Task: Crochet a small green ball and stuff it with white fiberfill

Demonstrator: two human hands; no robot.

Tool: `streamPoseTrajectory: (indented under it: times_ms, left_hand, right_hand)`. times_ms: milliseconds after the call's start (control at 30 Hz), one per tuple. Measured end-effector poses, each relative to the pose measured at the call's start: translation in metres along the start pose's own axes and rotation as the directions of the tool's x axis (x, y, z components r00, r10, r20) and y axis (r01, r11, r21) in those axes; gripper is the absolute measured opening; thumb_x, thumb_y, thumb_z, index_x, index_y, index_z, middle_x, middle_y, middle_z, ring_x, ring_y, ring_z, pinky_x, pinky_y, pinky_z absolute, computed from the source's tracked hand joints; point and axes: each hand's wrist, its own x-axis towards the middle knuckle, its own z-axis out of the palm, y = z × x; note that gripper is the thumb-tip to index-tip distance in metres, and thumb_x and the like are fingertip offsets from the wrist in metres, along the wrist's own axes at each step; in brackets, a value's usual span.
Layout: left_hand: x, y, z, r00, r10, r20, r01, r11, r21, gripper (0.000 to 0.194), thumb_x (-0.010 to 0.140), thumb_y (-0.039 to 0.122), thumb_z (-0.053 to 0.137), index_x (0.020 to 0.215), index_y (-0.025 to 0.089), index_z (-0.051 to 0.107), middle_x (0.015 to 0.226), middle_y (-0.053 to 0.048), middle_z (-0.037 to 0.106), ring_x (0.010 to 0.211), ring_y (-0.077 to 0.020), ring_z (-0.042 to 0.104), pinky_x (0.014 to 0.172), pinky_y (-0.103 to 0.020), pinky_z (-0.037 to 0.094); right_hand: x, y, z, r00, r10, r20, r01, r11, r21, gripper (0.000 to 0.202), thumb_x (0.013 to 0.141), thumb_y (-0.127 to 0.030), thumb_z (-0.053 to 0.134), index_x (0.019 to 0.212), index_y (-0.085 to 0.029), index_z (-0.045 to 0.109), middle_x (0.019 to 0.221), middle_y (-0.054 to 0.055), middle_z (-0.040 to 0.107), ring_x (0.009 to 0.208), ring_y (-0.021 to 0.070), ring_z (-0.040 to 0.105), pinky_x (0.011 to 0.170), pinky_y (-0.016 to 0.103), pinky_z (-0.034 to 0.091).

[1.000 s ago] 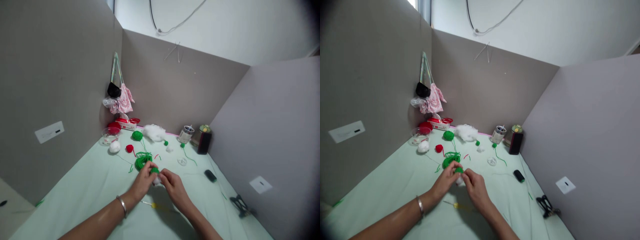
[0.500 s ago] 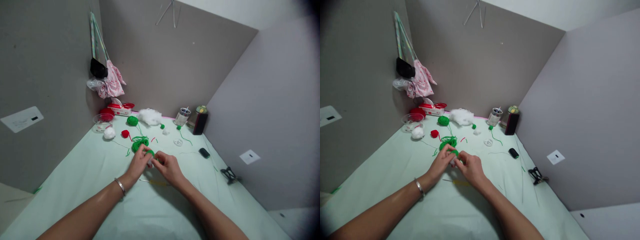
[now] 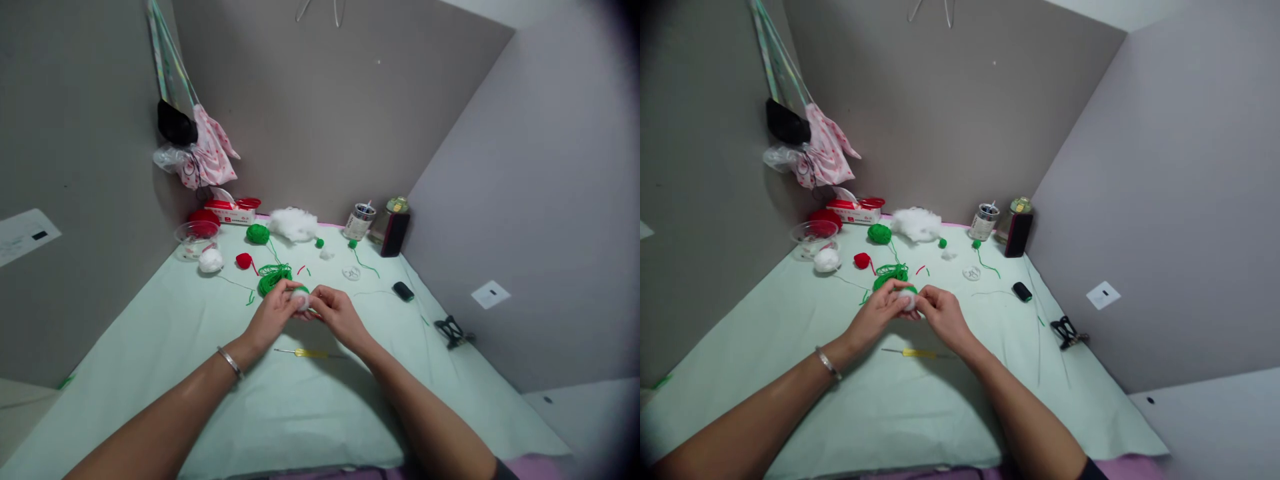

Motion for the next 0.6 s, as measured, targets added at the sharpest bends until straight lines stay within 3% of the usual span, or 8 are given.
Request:
streamPoseTrajectory:
  times_ms: [200, 367, 500, 567, 600]
  left_hand:
    - [0.002, -0.005, 0.001, 0.992, 0.048, -0.114, -0.034, 0.991, 0.127, 0.017, 0.084, 0.029, 0.067, 0.094, 0.021, 0.055, 0.061, 0.008, 0.059, 0.050, -0.0135, 0.060, 0.055, -0.026, 0.048]
    - [0.006, -0.008, -0.003, 0.984, 0.046, -0.172, -0.017, 0.985, 0.170, 0.011, 0.080, 0.022, 0.060, 0.090, 0.022, 0.055, 0.056, 0.009, 0.055, 0.050, -0.0133, 0.056, 0.055, -0.025, 0.044]
    - [0.006, -0.009, -0.005, 0.985, 0.011, -0.173, 0.018, 0.986, 0.166, 0.017, 0.081, 0.028, 0.061, 0.096, 0.020, 0.059, 0.058, 0.007, 0.059, 0.052, -0.0138, 0.056, 0.058, -0.025, 0.044]
    - [0.005, -0.008, -0.003, 0.988, -0.002, -0.153, 0.027, 0.987, 0.161, 0.022, 0.081, 0.032, 0.062, 0.098, 0.019, 0.064, 0.062, 0.006, 0.060, 0.052, -0.0136, 0.054, 0.058, -0.026, 0.043]
    - [0.005, -0.008, -0.002, 0.990, -0.006, -0.140, 0.029, 0.987, 0.160, 0.024, 0.081, 0.034, 0.063, 0.099, 0.018, 0.066, 0.063, 0.005, 0.060, 0.053, -0.0137, 0.054, 0.058, -0.026, 0.042]
  right_hand:
    - [-0.016, -0.014, 0.013, 0.996, -0.074, 0.048, 0.079, 0.989, -0.123, 0.025, 0.098, -0.030, 0.054, 0.078, -0.020, 0.063, 0.069, -0.002, 0.066, 0.060, 0.0117, 0.049, 0.065, 0.026, 0.037]
    - [-0.014, -0.012, 0.013, 0.990, -0.132, 0.058, 0.141, 0.968, -0.206, 0.019, 0.096, -0.024, 0.058, 0.081, -0.021, 0.069, 0.067, -0.003, 0.065, 0.059, 0.0121, 0.049, 0.066, 0.026, 0.038]
    - [-0.006, -0.009, 0.000, 0.970, -0.232, -0.073, 0.208, 0.947, -0.246, 0.019, 0.093, -0.031, 0.068, 0.076, -0.022, 0.071, 0.093, 0.006, 0.072, 0.088, 0.0193, 0.061, 0.085, 0.032, 0.045]
    - [-0.005, -0.009, -0.005, 0.954, -0.288, -0.088, 0.275, 0.952, -0.136, 0.022, 0.092, -0.034, 0.070, 0.073, -0.022, 0.068, 0.108, 0.009, 0.074, 0.106, 0.0236, 0.064, 0.095, 0.037, 0.047]
    - [-0.006, -0.010, -0.007, 0.956, -0.286, -0.067, 0.285, 0.958, -0.023, 0.025, 0.092, -0.035, 0.070, 0.072, -0.022, 0.065, 0.110, 0.009, 0.074, 0.106, 0.0240, 0.065, 0.094, 0.038, 0.050]
